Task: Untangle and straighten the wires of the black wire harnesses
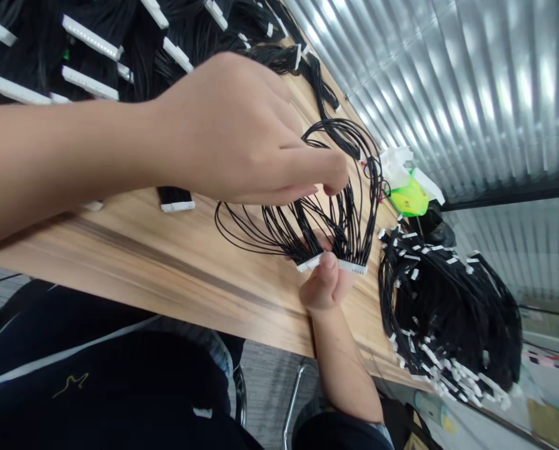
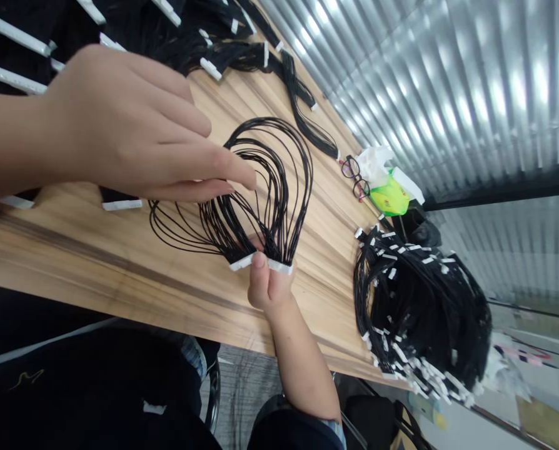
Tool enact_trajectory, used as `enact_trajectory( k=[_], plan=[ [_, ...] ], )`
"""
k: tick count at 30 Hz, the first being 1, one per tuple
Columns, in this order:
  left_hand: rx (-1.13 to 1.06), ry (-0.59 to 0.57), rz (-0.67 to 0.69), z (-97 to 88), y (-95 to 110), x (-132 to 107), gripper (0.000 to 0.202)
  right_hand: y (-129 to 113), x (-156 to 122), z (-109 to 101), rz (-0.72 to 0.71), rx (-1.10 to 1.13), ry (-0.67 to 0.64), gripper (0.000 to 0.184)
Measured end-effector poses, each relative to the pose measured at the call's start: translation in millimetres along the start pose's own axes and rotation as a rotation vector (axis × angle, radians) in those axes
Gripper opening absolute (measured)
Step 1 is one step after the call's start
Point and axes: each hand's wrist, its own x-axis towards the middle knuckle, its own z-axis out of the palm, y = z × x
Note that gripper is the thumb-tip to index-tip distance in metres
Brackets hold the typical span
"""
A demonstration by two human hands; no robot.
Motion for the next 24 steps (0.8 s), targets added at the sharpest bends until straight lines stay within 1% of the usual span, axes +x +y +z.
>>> enact_trajectory(
  k=[2, 4, 6, 9, 11, 14, 16, 19, 21, 24],
  plan=[
    [-0.009, 0.026, 0.066, 1.6, -5.8, 0.3, 0.075, -2.0, 0.3, 0.6, -0.039, -0.002, -0.001, 0.031],
    [-0.039, 0.004, 0.115, 4.3, -11.4, -0.1, 0.073, -4.5, 2.3, 0.6, -0.059, -0.039, -0.006, 0.031],
    [-0.071, -0.029, 0.153, 7.5, -16.2, -0.9, 0.074, -7.2, 6.0, -0.2, -0.095, -0.087, -0.031, 0.029],
    [-0.117, -0.011, 0.222, 13.7, -21.7, -2.6, 0.076, -11.1, 12.9, -1.5, -0.180, -0.159, -0.083, 0.022],
    [-0.170, -0.008, 0.242, 18.5, -23.5, -3.5, 0.071, -13.3, 15.6, -2.0, -0.208, -0.176, -0.105, 0.019],
    [-0.260, -0.021, 0.180, 22.3, -21.7, -3.5, 0.061, -13.4, 12.5, -2.0, -0.143, -0.106, -0.125, 0.018],
    [-0.288, -0.013, 0.113, 20.5, -18.1, -2.6, 0.061, -10.8, 6.7, -1.4, -0.047, -0.023, -0.106, 0.021],
    [-0.307, 0.010, 0.045, 15.2, -11.6, -2.2, 0.065, -6.4, -0.6, 1.1, 0.074, 0.046, -0.066, 0.030],
    [-0.341, 0.035, 0.033, 14.9, -7.6, -3.9, 0.061, -6.0, -1.9, 3.9, 0.108, 0.082, -0.072, 0.034],
    [-0.406, 0.090, 0.068, 21.3, -2.7, -8.4, 0.044, -9.7, -0.5, 9.1, 0.127, 0.191, -0.109, 0.033]
  ],
)
